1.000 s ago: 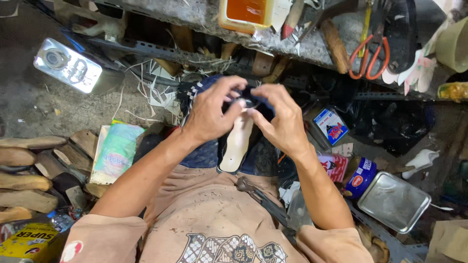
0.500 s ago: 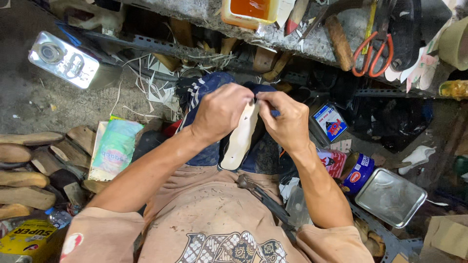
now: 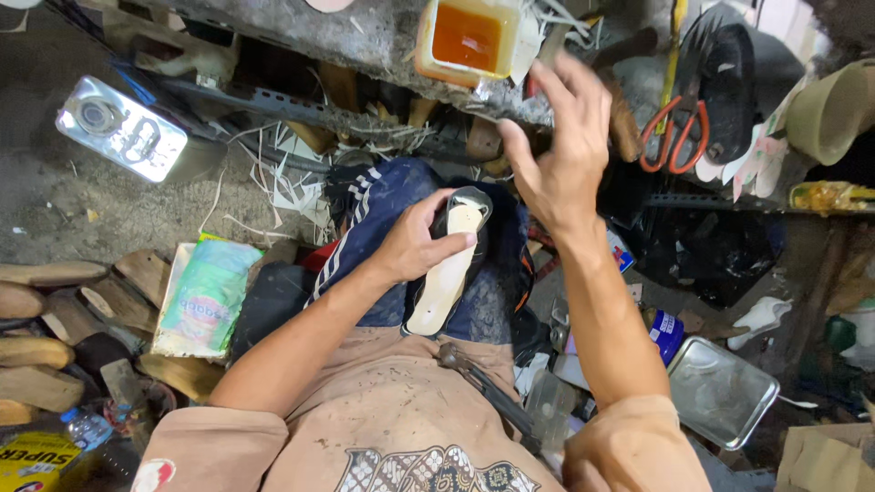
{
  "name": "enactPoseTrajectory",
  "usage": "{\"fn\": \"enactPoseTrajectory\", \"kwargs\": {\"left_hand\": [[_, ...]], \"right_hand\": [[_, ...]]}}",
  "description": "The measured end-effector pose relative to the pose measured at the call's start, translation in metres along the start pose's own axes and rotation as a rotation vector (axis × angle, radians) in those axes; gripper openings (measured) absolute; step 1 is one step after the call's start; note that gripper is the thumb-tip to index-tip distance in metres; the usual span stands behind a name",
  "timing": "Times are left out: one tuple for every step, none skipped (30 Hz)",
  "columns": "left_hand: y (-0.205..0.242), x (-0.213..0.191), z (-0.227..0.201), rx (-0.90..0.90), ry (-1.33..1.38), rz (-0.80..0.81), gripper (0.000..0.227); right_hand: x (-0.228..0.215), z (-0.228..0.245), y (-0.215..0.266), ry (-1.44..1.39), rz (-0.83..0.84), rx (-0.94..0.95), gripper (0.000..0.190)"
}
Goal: The person uses pliers to pull and adjust the upper part of a black shoe held on their lap. They repeatedly grip the shoe's edge with the pliers, pull the material, and inspect the shoe by turning it over.
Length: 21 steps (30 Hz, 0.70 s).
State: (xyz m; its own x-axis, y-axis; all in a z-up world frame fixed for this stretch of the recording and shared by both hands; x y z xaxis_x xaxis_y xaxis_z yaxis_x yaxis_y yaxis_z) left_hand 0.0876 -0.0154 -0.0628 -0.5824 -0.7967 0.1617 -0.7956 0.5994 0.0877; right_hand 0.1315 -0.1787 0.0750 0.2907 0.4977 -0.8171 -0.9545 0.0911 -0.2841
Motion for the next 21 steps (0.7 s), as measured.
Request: {"fn": "enactPoseTrajectory", "kwargs": {"left_hand": [[0.000, 0.000, 0.001, 0.011, -0.013, 0.002, 0.058], [0.001, 0.000, 0.002, 0.020, -0.026, -0.001, 0.056], [0.000, 0.000, 0.002, 0.027, -0.027, -0.008, 0.056], [-0.001, -0.001, 0.004, 0.024, -0.031, -0.009, 0.057], [-0.001, -0.001, 0.005, 0.020, -0.036, -0.011, 0.058], [-0.001, -0.002, 0.007, 0.023, -0.037, -0.020, 0.058], [-0.001, -0.003, 0.008, 0.014, -0.040, -0.019, 0.058], [0.000, -0.003, 0.011, 0.003, -0.042, -0.014, 0.057], [-0.001, -0.003, 0.011, 0.003, -0.042, -0.019, 0.057], [-0.001, -0.003, 0.011, 0.005, -0.040, -0.016, 0.058], [-0.001, -0.003, 0.011, 0.008, -0.038, -0.013, 0.058], [0.000, -0.004, 0.011, 0.007, -0.037, -0.012, 0.058], [0.001, -0.005, 0.010, 0.017, -0.032, -0.009, 0.057], [0.001, -0.005, 0.009, 0.028, -0.024, -0.020, 0.055], [-0.003, -0.005, 0.011, 0.028, -0.021, -0.033, 0.055], [-0.002, -0.005, 0.013, 0.038, -0.037, -0.025, 0.056], [-0.001, -0.004, 0.014, 0.049, -0.052, -0.018, 0.056], [-0.001, -0.004, 0.013, 0.051, -0.053, -0.012, 0.056], [-0.001, -0.004, 0.012, 0.044, -0.057, -0.009, 0.055], [-0.002, -0.003, 0.011, 0.039, -0.058, -0.007, 0.054], [-0.003, -0.002, 0.010, 0.044, -0.058, -0.001, 0.054]], "right_hand": [[0.008, -0.007, -0.012, 0.159, 0.003, -0.098, 0.044], [0.018, -0.014, -0.024, 0.315, 0.009, -0.198, 0.056], [0.019, -0.014, -0.030, 0.315, 0.006, -0.208, 0.056], [0.025, -0.014, -0.035, 0.391, 0.087, -0.231, 0.058], [0.031, -0.014, -0.040, 0.468, 0.168, -0.254, 0.066], [0.036, -0.017, -0.044, 0.466, 0.168, -0.263, 0.066], [0.041, -0.019, -0.047, 0.477, 0.151, -0.282, 0.064], [0.046, -0.022, -0.049, 0.489, 0.134, -0.297, 0.062], [0.049, -0.022, -0.051, 0.487, 0.135, -0.300, 0.062], [0.052, -0.022, -0.053, 0.476, 0.138, -0.302, 0.055], [0.055, -0.022, -0.054, 0.465, 0.141, -0.304, 0.050], [0.048, -0.012, -0.055, 0.466, 0.142, -0.302, 0.050], [0.034, 0.001, -0.055, 0.421, -0.038, -0.339, 0.045], [0.021, 0.015, -0.057, 0.368, -0.211, -0.389, 0.040], [0.016, 0.015, -0.055, 0.363, -0.204, -0.399, 0.040], [0.010, 0.013, -0.048, 0.398, -0.197, -0.344, 0.050], [0.003, 0.011, -0.041, 0.432, -0.190, -0.288, 0.062], [0.011, 0.008, -0.043, 0.435, -0.194, -0.285, 0.062], [0.019, 0.003, -0.045, 0.435, -0.162, -0.265, 0.068], [0.027, -0.001, -0.048, 0.436, -0.131, -0.248, 0.075], [0.032, -0.004, -0.048, 0.441, -0.136, -0.247, 0.075]]}}
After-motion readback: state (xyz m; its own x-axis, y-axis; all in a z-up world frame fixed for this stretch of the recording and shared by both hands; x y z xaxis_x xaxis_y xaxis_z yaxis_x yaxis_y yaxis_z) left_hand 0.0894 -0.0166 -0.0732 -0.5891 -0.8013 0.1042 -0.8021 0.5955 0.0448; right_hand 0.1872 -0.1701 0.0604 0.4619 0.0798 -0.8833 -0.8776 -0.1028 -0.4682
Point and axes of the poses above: each hand's wrist, its own y-axis away from the middle knuckle, its own x-axis out of the palm, z = x × y, the point moved 4 cm from there along -y, towards the middle knuckle, and after that the axes turned 8 degrees about x, right-handed, at the moved point
